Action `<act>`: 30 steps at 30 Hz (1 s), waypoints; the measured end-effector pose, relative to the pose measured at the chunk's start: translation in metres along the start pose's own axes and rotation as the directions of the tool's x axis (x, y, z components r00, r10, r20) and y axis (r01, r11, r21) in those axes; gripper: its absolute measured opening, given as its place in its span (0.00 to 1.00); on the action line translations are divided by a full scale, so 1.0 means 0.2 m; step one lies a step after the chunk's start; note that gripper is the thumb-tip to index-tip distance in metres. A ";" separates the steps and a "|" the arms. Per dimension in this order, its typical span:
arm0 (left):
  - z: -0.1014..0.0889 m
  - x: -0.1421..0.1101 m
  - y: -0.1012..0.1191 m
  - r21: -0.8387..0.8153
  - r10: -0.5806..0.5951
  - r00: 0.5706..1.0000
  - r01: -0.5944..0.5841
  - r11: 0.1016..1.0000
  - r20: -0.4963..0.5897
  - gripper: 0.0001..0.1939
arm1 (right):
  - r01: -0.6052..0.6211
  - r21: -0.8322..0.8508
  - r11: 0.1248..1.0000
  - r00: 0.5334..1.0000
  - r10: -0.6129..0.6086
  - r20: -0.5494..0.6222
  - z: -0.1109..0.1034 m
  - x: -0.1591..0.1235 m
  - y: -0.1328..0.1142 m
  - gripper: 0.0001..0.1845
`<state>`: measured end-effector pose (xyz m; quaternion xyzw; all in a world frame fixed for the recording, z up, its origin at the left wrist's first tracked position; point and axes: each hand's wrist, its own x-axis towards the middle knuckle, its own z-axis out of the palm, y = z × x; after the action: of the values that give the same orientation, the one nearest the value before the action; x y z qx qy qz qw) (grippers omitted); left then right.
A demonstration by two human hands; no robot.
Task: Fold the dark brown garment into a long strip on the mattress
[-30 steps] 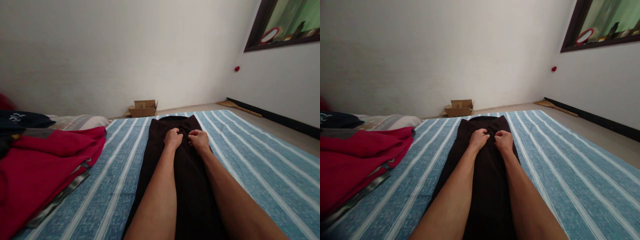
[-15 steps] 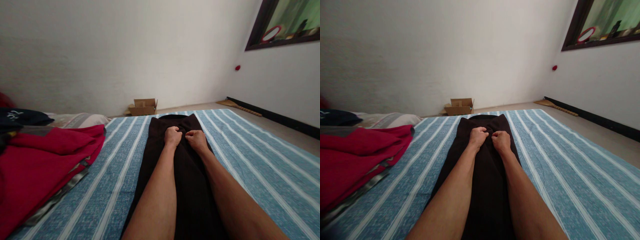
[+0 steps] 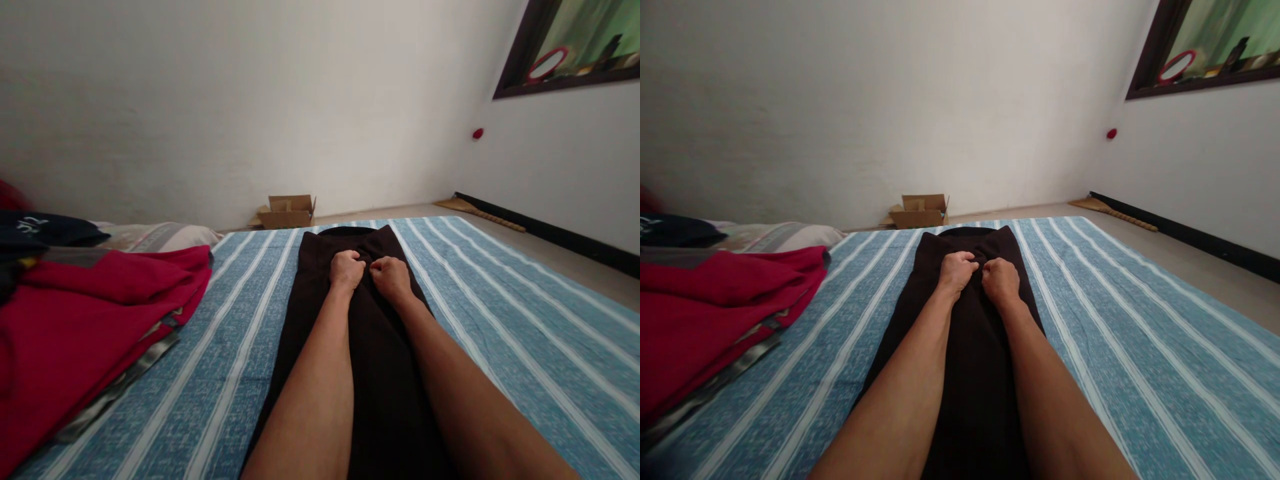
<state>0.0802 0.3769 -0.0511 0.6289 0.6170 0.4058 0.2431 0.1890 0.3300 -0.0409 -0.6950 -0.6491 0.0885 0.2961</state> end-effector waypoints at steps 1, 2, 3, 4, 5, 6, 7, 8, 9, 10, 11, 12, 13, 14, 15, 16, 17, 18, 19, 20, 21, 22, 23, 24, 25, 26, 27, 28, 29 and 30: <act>0.00 0.00 0.00 -0.005 0.003 1.000 -0.003 1.000 0.003 0.15 | 0.005 -0.011 1.000 1.000 -0.005 0.002 0.00 0.00 0.00 0.12; 0.00 0.00 0.00 -0.010 0.006 1.000 -0.006 1.000 0.006 0.15 | 0.009 -0.019 1.000 1.000 -0.009 0.003 0.00 0.00 0.00 0.13; 0.00 0.00 -0.01 -0.014 0.008 1.000 -0.008 1.000 0.008 0.15 | 0.012 -0.026 1.000 1.000 -0.012 0.004 0.00 0.00 0.00 0.13; 0.00 0.00 -0.01 -0.018 0.011 1.000 -0.010 1.000 0.010 0.15 | 0.015 -0.029 0.999 1.000 -0.015 0.005 0.00 0.00 -0.01 0.13; 0.01 0.01 -0.01 -0.021 0.013 1.000 -0.013 1.000 0.011 0.15 | 0.018 -0.031 0.999 1.000 -0.018 0.006 0.00 0.00 -0.01 0.13; 0.01 0.01 -0.01 -0.024 0.015 1.000 -0.015 1.000 0.012 0.15 | 0.021 -0.029 0.999 1.000 -0.021 0.007 0.00 0.00 -0.01 0.13; 0.01 0.01 -0.01 -0.027 0.018 1.000 -0.018 0.999 0.013 0.16 | 0.024 -0.024 0.999 1.000 -0.024 0.008 0.00 0.00 -0.01 0.13; 0.01 0.01 -0.01 -0.030 0.020 1.000 -0.020 0.999 0.012 0.16 | 0.026 -0.014 1.000 1.000 -0.026 0.008 0.01 0.00 -0.01 0.12; 0.01 0.01 -0.01 -0.032 0.022 1.000 -0.022 0.999 0.011 0.16 | 0.027 0.000 1.000 1.000 -0.027 0.006 0.01 0.01 -0.01 0.12; 0.01 0.01 -0.01 -0.034 0.024 1.000 -0.023 0.999 0.009 0.16 | 0.025 0.019 0.999 1.000 -0.025 0.005 0.01 0.01 -0.01 0.11; 0.01 0.01 -0.01 -0.035 0.025 1.000 -0.024 0.999 0.008 0.16 | 0.021 0.045 0.999 1.000 -0.021 0.002 0.01 0.01 0.00 0.10; 0.01 0.00 -0.01 -0.035 0.026 1.000 -0.026 0.999 0.006 0.17 | 0.014 0.076 0.997 1.000 -0.014 -0.001 0.01 0.02 0.00 0.10; 0.01 0.00 -0.01 -0.035 0.027 1.000 -0.027 0.999 0.005 0.17 | 0.004 0.114 0.993 1.000 -0.003 -0.005 0.02 0.02 0.01 0.09; 0.01 0.00 -0.01 -0.034 0.029 1.000 -0.028 0.999 0.005 0.17 | -0.009 0.158 0.987 1.000 0.011 -0.009 0.02 0.02 0.02 0.09; 0.01 0.00 -0.01 -0.034 0.029 1.000 -0.029 0.999 0.003 0.17 | -0.027 0.209 0.978 0.999 0.030 -0.011 0.02 0.03 0.03 0.09; 0.01 0.00 0.00 -0.033 0.030 1.000 -0.030 0.999 0.002 0.18 | -0.049 0.265 0.963 0.998 0.054 -0.011 0.02 0.03 0.04 0.09; 0.01 0.00 0.00 -0.031 0.029 1.000 -0.029 0.999 -0.001 0.18 | -0.077 0.326 0.942 0.996 0.083 -0.007 0.02 0.03 0.05 0.09; 0.01 0.00 0.00 -0.029 0.028 1.000 -0.028 0.999 -0.003 0.18 | -0.108 0.390 0.914 0.993 0.117 0.001 0.03 0.03 0.06 0.09; 0.01 0.00 0.00 -0.026 0.026 1.000 -0.027 0.999 -0.005 0.18 | -0.140 0.454 0.880 0.988 0.151 0.012 0.03 0.03 0.07 0.09; 0.00 0.00 0.01 -0.022 0.026 1.000 -0.026 0.999 -0.006 0.18 | -0.169 0.516 0.840 0.983 0.183 0.024 0.03 0.03 0.07 0.08; 0.00 0.00 0.01 -0.018 0.026 1.000 -0.026 0.999 -0.005 0.17 | -0.194 0.573 0.796 0.977 0.212 0.036 0.04 0.02 0.08 0.08; 0.00 0.00 0.01 -0.013 0.027 1.000 -0.027 1.000 -0.004 0.17 | -0.213 0.625 0.751 0.971 0.237 0.045 0.04 0.02 0.08 0.06; 0.00 0.00 0.02 -0.006 0.027 1.000 -0.027 1.000 -0.002 0.17 | -0.226 0.671 0.706 0.965 0.258 0.054 0.03 0.02 0.07 0.05; 0.00 -0.01 0.02 0.004 0.026 1.000 -0.026 1.000 -0.001 0.17 | -0.236 0.712 0.662 0.959 0.277 0.061 0.03 0.01 0.07 0.04; -0.01 -0.01 0.02 0.016 0.024 1.000 -0.024 1.000 -0.001 0.16 | -0.243 0.747 0.618 0.954 0.294 0.067 0.02 0.01 0.06 0.04; -0.01 -0.01 0.03 0.032 0.021 1.000 -0.021 0.999 -0.003 0.16 | -0.249 0.778 0.577 0.948 0.310 0.074 0.01 0.01 0.06 0.03; -0.01 -0.02 0.03 0.050 0.016 1.000 -0.016 0.999 -0.006 0.16 | -0.254 0.804 0.538 0.942 0.325 0.080 0.00 0.01 0.06 0.02; -0.01 -0.03 0.04 0.069 0.011 1.000 -0.011 0.998 -0.009 0.16 | -0.257 0.826 0.501 0.937 0.339 0.086 -0.01 0.01 0.05 0.02; -0.02 -0.04 0.04 0.088 0.007 1.000 -0.006 0.996 -0.012 0.16 | -0.259 0.844 0.469 0.932 0.352 0.090 -0.02 0.00 0.05 0.02; -0.02 -0.05 0.05 0.103 0.003 1.000 -0.002 0.995 -0.013 0.16 | -0.262 0.859 0.441 0.926 0.365 0.095 -0.03 0.00 0.04 0.02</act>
<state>0.0837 0.3653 -0.0435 0.6387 0.6378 0.3780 0.2058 0.1995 0.3294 -0.0409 -0.5668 -0.3619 0.4149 0.6129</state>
